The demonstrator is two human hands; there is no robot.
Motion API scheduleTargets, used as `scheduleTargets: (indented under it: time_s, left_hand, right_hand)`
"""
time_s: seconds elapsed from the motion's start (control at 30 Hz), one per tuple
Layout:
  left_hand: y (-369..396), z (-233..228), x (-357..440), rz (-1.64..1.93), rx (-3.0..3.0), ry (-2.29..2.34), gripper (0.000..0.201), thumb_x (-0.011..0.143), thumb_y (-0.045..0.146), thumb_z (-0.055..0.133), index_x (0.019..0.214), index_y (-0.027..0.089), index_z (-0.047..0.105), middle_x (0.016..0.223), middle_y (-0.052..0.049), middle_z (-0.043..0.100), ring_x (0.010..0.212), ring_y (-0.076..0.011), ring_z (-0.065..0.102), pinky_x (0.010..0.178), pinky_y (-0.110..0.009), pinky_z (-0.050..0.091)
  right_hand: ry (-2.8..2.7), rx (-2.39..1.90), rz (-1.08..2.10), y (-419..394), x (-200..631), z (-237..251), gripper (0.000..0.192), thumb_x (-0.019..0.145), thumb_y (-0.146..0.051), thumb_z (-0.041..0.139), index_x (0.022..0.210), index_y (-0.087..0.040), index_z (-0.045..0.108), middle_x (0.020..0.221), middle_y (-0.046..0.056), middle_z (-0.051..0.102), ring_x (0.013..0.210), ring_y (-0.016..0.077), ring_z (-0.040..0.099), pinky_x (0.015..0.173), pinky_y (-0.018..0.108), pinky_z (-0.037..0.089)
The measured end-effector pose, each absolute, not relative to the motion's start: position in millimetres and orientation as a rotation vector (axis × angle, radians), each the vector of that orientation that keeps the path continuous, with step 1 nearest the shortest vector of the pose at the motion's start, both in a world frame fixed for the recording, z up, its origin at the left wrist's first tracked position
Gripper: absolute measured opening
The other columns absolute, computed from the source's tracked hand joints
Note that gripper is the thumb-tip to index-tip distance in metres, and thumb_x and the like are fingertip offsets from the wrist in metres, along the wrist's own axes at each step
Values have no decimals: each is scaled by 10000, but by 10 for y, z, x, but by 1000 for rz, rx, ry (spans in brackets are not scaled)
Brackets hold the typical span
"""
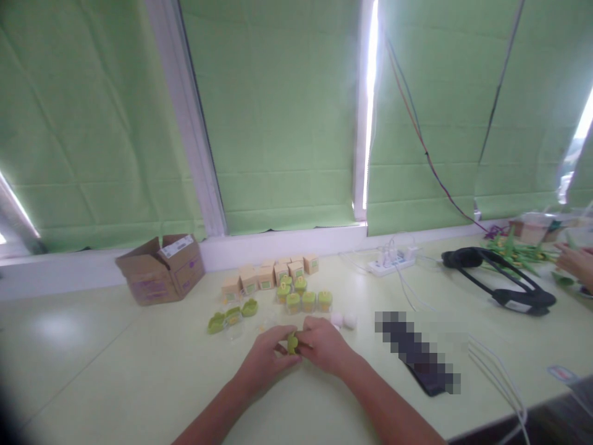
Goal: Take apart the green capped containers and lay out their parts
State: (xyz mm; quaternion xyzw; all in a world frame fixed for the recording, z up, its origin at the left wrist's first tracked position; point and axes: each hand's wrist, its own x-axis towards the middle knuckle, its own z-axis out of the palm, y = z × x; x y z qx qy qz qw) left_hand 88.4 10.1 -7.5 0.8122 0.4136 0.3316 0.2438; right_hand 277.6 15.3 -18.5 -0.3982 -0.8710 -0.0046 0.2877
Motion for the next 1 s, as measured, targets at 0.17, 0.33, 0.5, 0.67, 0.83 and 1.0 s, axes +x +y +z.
scheduleTargets:
  time_s: [0.17,0.33,0.5,0.67,0.83,1.0]
  left_hand:
    - [102,-62,869,905,2286,1100,509,649,270,764,1130,205,613,1035,-43,658,796,-154,610,696,-255,542]
    - [74,-49,863,882,2388,1103,510,644,306,776,1124,232,620,1007,-39,663,843,-176,600,666,-245,511]
    - [85,-43,856,894,2380,1076,485,656,298,763,1115,228,623,987,-38,654,833,-167,589,642,-228,498]
    - [94,-25,846,926,2365,1071,477,665,277,755,1117,217,618,958,-36,646,802,-156,580,644,-228,507]
    - [99,-14,834,963,2372,1052,491,665,295,758,1128,219,614,989,-46,648,818,-165,587,663,-249,522]
    - [110,-31,822,979,2359,1068,503,664,296,764,1139,222,613,1017,-50,654,846,-177,604,668,-253,530]
  right_hand:
    - [-2304,-1038,52,153,2777,-195,99,827,-230,605,763,-203,675,707,-13,476,664,106,479,602,208,328]
    - [-2333,-1014,38,153,2772,-179,129,806,-149,586,690,-174,637,680,-12,489,655,107,476,601,213,321]
    - [-2373,-1019,-128,147,2763,-169,92,822,-182,568,763,-184,638,713,0,524,691,125,481,630,251,295]
    - [-2348,-1005,-260,156,2756,-197,109,849,-246,562,789,-192,635,724,10,541,695,132,471,651,279,269]
    - [-2331,-983,-286,164,2751,-213,133,875,-270,540,833,-208,650,716,9,545,690,132,475,660,288,270]
    - [-2319,-1014,-262,163,2742,-224,117,869,-257,553,820,-203,646,712,6,555,691,130,490,659,284,275]
